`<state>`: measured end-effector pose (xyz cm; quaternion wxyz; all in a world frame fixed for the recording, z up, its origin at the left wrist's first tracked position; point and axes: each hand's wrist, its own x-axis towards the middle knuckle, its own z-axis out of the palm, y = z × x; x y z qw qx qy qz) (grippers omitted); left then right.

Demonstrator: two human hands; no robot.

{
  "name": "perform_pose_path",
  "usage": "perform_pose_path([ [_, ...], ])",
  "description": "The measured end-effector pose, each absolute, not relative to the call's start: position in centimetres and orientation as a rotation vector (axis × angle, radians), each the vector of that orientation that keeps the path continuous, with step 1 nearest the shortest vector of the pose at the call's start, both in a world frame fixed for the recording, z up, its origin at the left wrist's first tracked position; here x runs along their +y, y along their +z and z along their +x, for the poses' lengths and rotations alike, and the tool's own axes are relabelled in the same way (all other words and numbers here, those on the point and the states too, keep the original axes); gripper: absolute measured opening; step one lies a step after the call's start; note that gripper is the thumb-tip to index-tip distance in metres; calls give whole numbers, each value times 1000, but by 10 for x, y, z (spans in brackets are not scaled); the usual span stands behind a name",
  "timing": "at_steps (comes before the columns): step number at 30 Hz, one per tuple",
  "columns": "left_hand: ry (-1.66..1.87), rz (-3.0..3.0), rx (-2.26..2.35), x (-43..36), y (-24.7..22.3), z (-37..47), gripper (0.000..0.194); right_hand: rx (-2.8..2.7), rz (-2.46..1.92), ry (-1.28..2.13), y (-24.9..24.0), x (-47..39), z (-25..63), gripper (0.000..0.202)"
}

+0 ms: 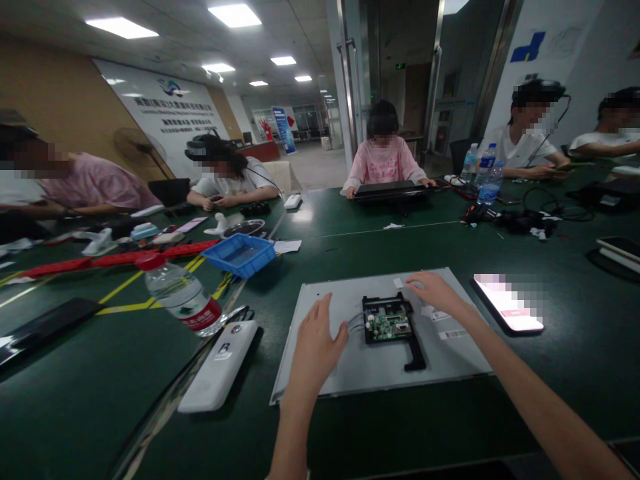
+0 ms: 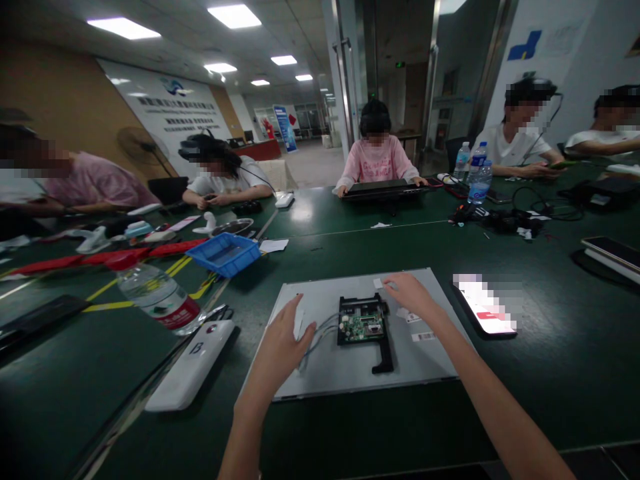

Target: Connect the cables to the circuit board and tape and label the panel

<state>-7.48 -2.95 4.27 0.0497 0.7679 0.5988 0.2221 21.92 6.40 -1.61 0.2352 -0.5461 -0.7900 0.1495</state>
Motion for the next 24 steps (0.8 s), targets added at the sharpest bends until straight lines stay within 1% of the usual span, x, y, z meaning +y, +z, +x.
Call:
perform_pose_path([
  [3, 510, 2375, 1451, -3, 51, -63, 74, -2162, -1355, 523, -12, 47, 229, 29],
  [4, 427, 2360, 1327, 7, 49, -59, 84, -2163, -1313, 562, -11, 40, 229, 32],
  [6, 299, 2310, 1142, 23, 42, -55, 101, -2175, -1247, 644, -8, 29, 225, 47],
  [8, 251, 2265, 1028, 34, 32, -55, 109, -2212, -1190, 729, -8, 19, 218, 66],
  [10, 268, 2227, 945, 37, 26, -58, 109, -2257, -1136, 800, -9, 13, 213, 80],
  [16, 375, 2156, 865, 32, 23, -65, 99, -2258, -1168, 828, -9, 10, 210, 93],
  [18, 387, 2149, 877, 31, 22, -65, 99, -2272, -1169, 818, -10, 10, 210, 95],
  [24, 408, 2125, 885, 31, 19, -64, 99, -2277, -1164, 807, -14, 9, 215, 94],
])
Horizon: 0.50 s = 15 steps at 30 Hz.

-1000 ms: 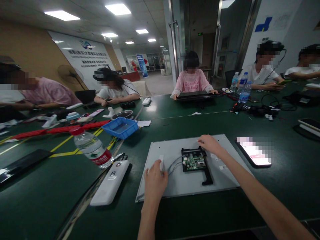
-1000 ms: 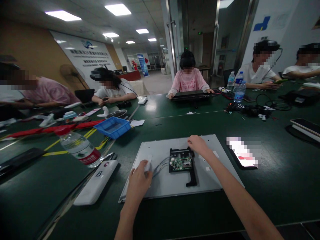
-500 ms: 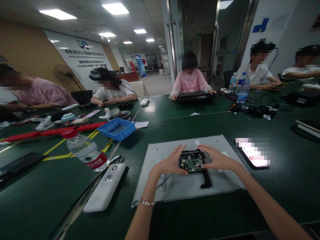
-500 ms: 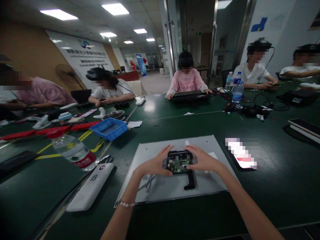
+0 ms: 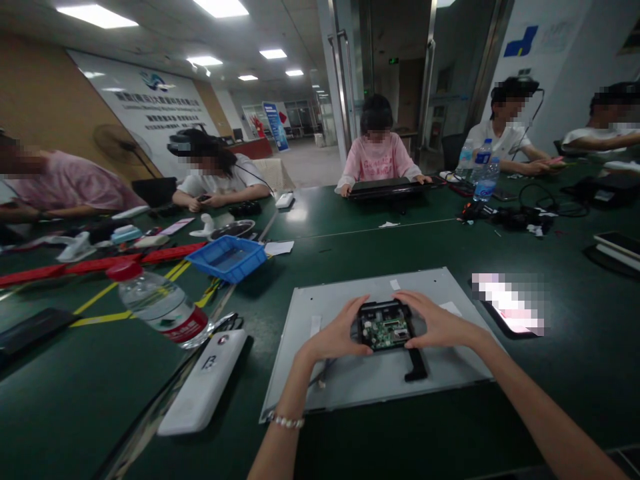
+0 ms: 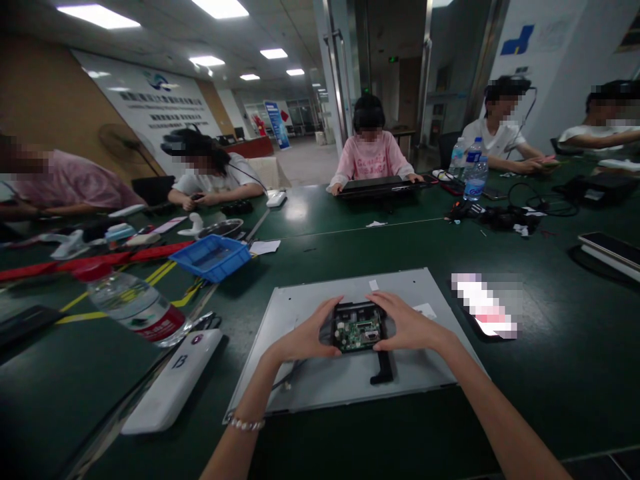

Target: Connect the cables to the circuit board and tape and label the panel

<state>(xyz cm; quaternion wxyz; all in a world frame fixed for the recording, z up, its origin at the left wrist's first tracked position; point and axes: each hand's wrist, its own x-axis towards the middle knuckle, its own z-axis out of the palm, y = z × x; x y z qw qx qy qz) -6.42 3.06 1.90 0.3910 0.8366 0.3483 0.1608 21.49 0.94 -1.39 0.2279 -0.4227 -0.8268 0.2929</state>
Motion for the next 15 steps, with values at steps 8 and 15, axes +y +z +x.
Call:
perform_pose_path([
  [8, 407, 2110, 890, 28, 22, -65, 97, -2164, -1468, 691, -13, 18, 244, 40],
  [15, 414, 2117, 884, 29, 18, -65, 97, -2149, -1447, 788, -17, 18, 240, 18],
])
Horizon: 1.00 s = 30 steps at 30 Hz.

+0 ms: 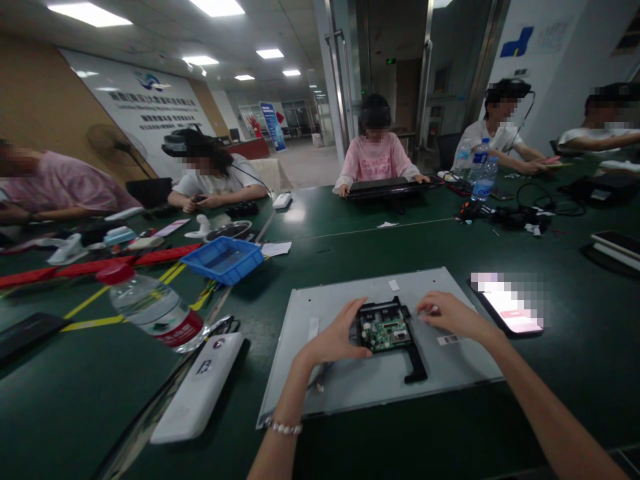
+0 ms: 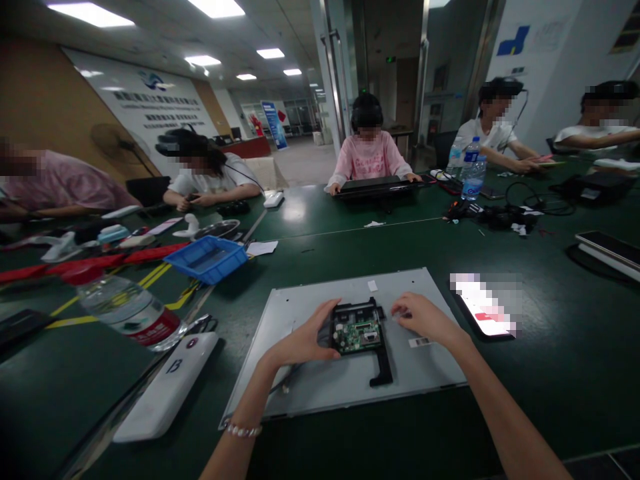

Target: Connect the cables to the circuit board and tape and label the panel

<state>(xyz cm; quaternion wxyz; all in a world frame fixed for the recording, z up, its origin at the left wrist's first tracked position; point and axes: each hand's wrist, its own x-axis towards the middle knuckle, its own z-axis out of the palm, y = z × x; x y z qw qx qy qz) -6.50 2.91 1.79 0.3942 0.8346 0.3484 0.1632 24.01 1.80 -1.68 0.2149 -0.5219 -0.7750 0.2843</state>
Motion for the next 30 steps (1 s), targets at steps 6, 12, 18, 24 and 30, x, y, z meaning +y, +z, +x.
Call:
perform_pose_path([
  [6, 404, 2120, 891, 30, 16, -66, 97, -2103, -1534, 772, -22, 19, 239, 16],
  [12, 401, 2136, 883, 31, 12, -68, 98, -2070, -1549, 748, -23, 19, 238, 26],
  [18, 380, 2131, 885, 31, 11, -69, 98, -2091, -1614, 678, -22, 19, 240, 13],
  [24, 381, 2128, 886, 30, 10, -69, 98, -2044, -1655, 653, -25, 21, 244, 14],
  [30, 384, 2128, 871, 31, 8, -70, 100, -2036, -1624, 587, -21, 24, 241, 20],
])
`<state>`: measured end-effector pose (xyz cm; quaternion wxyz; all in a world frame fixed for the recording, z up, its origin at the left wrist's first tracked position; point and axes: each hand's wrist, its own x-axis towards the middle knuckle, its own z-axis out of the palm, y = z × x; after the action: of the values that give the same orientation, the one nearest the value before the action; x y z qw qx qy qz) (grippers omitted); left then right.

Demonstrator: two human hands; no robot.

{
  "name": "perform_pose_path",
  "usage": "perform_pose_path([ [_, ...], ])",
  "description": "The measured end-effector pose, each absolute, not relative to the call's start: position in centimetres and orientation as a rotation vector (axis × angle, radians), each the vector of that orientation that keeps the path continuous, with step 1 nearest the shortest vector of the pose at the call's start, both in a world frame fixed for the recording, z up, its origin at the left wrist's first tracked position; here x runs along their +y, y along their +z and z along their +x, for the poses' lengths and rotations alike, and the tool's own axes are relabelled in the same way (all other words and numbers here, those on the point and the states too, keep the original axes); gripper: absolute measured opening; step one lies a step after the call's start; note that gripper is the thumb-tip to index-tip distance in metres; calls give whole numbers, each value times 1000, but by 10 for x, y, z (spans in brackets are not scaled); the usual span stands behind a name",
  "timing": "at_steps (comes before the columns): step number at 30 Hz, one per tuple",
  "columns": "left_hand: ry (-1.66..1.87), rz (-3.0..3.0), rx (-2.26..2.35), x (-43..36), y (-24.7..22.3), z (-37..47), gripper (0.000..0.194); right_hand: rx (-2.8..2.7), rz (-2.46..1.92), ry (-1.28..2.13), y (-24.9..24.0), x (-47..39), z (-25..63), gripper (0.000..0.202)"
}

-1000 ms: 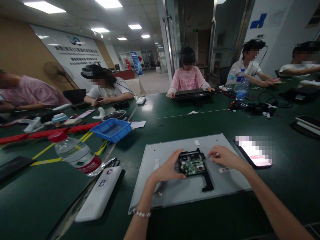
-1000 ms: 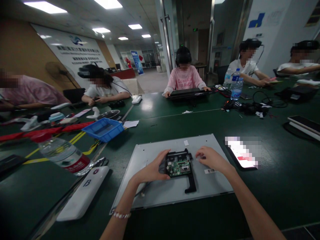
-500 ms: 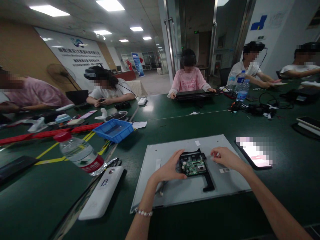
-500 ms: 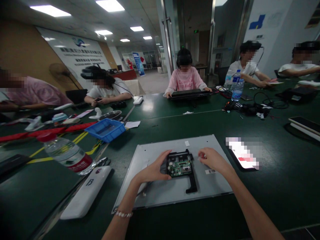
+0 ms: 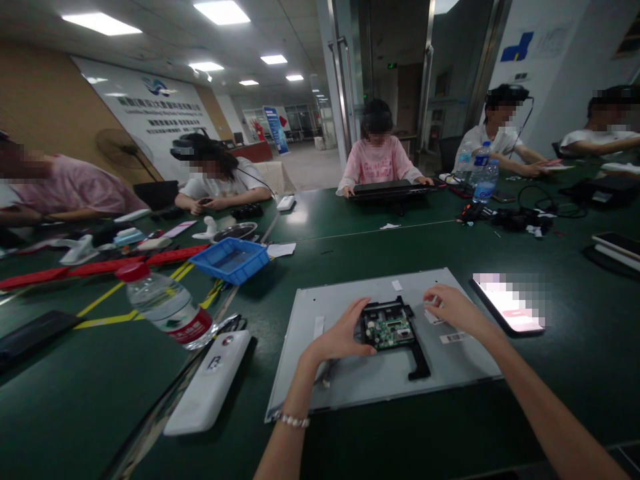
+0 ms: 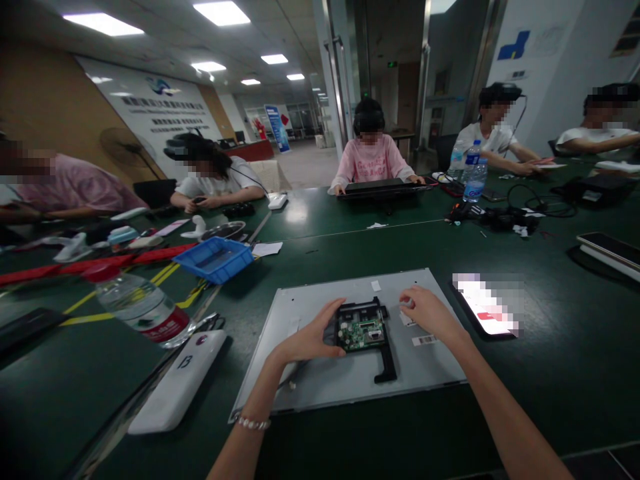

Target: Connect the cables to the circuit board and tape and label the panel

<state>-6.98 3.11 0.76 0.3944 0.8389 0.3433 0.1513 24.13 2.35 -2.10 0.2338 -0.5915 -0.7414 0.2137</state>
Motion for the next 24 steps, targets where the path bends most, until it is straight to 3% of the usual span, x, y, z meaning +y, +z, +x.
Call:
perform_pose_path([
  [10, 372, 2133, 873, 34, 3, -71, 101, -2080, -1540, 780, -27, 19, 246, 24],
  [24, 354, 2150, 872, 35, 0, -73, 102, -2075, -1588, 776, -28, 20, 250, 25],
])
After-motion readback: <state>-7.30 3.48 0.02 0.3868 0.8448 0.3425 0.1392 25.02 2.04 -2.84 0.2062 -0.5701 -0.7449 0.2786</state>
